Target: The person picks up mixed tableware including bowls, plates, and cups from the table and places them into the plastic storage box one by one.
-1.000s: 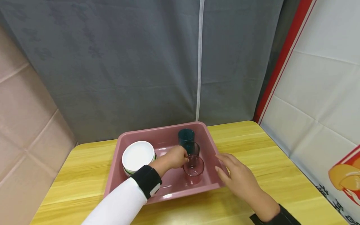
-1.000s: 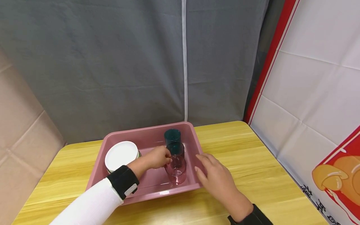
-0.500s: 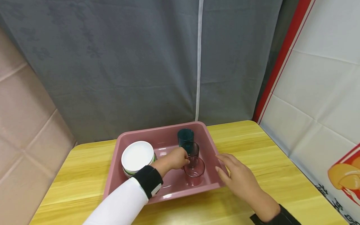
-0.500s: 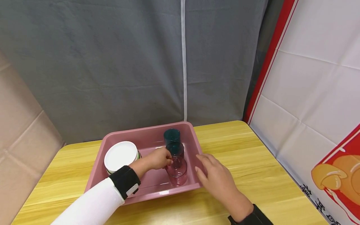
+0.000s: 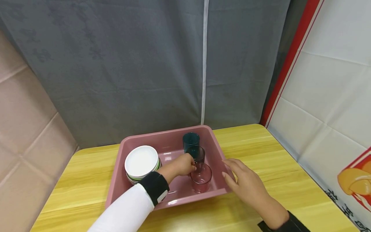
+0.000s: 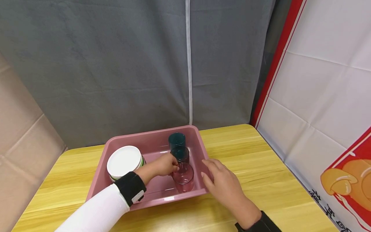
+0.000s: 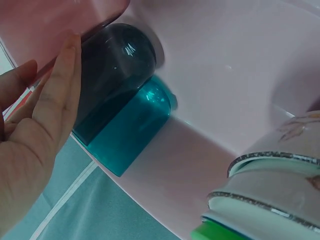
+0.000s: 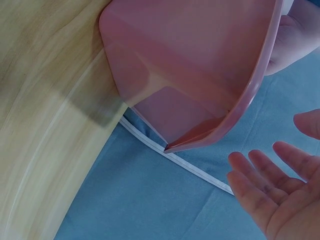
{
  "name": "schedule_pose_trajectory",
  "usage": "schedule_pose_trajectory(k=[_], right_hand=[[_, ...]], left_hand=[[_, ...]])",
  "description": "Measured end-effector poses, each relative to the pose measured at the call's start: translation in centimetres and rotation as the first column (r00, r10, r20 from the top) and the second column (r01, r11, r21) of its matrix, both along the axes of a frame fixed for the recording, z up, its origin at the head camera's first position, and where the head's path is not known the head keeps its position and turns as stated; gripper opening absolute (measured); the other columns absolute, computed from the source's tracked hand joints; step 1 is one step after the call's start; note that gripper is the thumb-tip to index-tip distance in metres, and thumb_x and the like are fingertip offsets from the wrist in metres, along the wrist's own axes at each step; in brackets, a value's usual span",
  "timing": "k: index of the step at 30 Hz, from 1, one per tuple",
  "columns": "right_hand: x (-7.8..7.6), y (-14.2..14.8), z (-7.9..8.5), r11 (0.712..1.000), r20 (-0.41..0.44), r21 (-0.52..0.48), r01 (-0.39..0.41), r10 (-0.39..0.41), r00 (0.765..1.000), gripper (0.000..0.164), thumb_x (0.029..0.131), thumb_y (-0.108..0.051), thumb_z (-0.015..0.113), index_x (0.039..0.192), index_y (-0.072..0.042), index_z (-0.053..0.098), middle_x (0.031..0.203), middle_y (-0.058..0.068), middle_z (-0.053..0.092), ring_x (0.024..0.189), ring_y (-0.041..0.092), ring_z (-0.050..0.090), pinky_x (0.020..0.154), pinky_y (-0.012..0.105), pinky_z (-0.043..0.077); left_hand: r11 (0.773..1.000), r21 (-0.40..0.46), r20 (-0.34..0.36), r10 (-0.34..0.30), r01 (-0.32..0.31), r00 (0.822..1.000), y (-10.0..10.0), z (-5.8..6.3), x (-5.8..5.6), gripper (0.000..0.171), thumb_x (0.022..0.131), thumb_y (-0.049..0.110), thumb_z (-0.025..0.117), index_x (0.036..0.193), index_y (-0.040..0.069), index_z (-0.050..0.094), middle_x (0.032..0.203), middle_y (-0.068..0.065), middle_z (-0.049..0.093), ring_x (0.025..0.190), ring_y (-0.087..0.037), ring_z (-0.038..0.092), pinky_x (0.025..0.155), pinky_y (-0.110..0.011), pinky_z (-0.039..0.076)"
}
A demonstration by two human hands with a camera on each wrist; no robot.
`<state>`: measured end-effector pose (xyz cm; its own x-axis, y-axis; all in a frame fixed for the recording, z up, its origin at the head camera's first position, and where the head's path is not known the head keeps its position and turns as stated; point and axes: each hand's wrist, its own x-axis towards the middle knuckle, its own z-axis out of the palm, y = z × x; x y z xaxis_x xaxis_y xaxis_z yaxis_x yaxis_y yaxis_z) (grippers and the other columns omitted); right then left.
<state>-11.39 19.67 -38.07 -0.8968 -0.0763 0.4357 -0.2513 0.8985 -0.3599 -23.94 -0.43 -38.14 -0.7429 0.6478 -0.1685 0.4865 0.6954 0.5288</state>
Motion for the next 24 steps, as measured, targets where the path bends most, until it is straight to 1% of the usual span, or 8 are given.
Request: schedule_pose_trajectory(k=[7,11,24], right_hand=[[0.01,0.05,0.07,1.000,0.008,0.001,0.001,-0.001,1.000,0.038,0.085,-0.018,0.073,0.121,-0.008,0.064,0.119,0.008,0.064,0.103,0.028,0.065,0.081,0.047,0.054],[0.01,0.11,0.03,1.000,0.006,-0.002,-0.004,0.004,1.000,0.038,0.085,-0.018,0.073,0.120,-0.008,0.064,0.118,0.008,0.064,0.103,0.029,0.065,0.081,0.047,0.054],[0.08,0.23,-0.05,1.000,0.007,-0.003,-0.005,0.005,1.000,0.037,0.085,-0.018,0.073,0.120,-0.008,0.065,0.118,0.008,0.064,0.102,0.029,0.065,0.080,0.047,0.054]], left_hand=[[1.000,0.022,0.010,0.013,-0.013,1.000,-0.05,-0.07,0.02,0.019,0.088,0.004,0.065,0.072,-0.004,0.070,0.054,-0.007,0.062,0.049,-0.009,0.049,0.049,-0.020,0.038],[1.000,0.022,0.014,0.019,-0.019,1.000,0.00,-0.09,-0.04,0.020,0.088,0.005,0.065,0.071,-0.005,0.069,0.055,-0.008,0.063,0.048,-0.009,0.050,0.049,-0.020,0.038],[0.998,0.006,0.042,0.057,-0.057,0.998,0.19,0.02,0.16,0.022,0.089,0.007,0.066,0.070,-0.004,0.071,0.056,-0.009,0.065,0.050,-0.010,0.054,0.050,-0.021,0.041]])
